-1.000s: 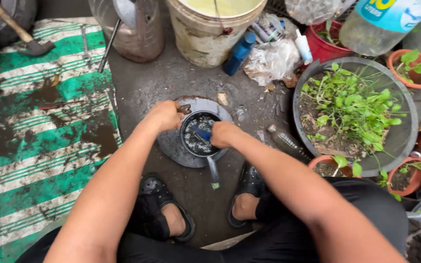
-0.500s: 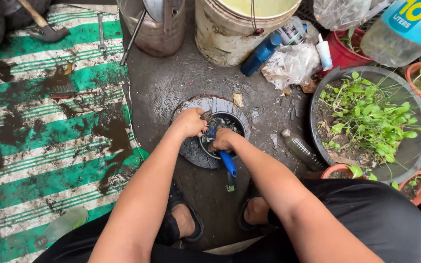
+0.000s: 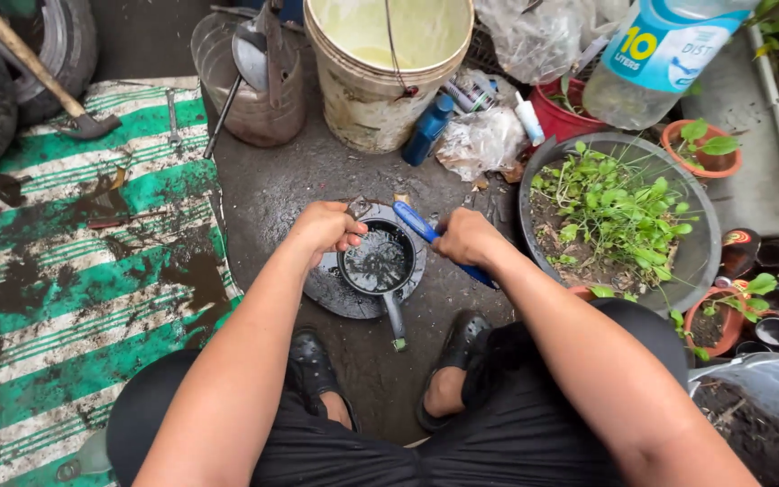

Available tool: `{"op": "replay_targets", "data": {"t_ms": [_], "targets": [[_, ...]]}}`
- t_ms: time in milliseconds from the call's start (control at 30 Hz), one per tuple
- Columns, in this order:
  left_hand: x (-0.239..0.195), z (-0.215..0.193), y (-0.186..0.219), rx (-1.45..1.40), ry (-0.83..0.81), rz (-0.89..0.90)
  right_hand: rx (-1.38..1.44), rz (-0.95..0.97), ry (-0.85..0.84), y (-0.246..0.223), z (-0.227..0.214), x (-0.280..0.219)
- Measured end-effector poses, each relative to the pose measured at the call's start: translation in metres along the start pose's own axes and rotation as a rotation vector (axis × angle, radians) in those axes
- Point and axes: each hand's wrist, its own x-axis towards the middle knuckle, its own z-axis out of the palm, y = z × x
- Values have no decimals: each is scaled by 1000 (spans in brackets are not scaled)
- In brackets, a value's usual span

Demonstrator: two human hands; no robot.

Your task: The person sits on the ground and uses a blue brush to scrub a small metal part inside a metal pot filled with water. They rinse the part, inspect it, and then pick up a larger metal component to examine it.

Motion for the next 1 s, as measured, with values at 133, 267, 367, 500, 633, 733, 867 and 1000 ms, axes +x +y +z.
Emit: {"op": "replay_targets", "data": {"t_ms": [133, 267, 367, 500, 633, 733, 867, 1000], "targets": [[-15, 23, 21, -29, 103, 29, 207, -95, -98, -21, -48, -102], [-53, 35, 33, -108, 115, 34, 484, -151, 8, 1, -31, -103], [-55, 39, 15, -145, 119, 38, 785, -205, -12, 3, -15, -106], [-45, 51, -18, -182, 183, 102, 869, -113, -35, -15, -12, -118], [-22, 64, -28, 103, 174, 166, 505, -77, -23, -35, -27, -114], [-20, 63, -32, 161, 200, 99, 460, -28, -80, -44, -36, -112], [-27, 52, -15, 365, 215, 102, 319, -1, -84, -40, -31, -93], [-35, 71, 3, 366, 194, 53, 237, 30, -96, -43, -19, -71]]}}
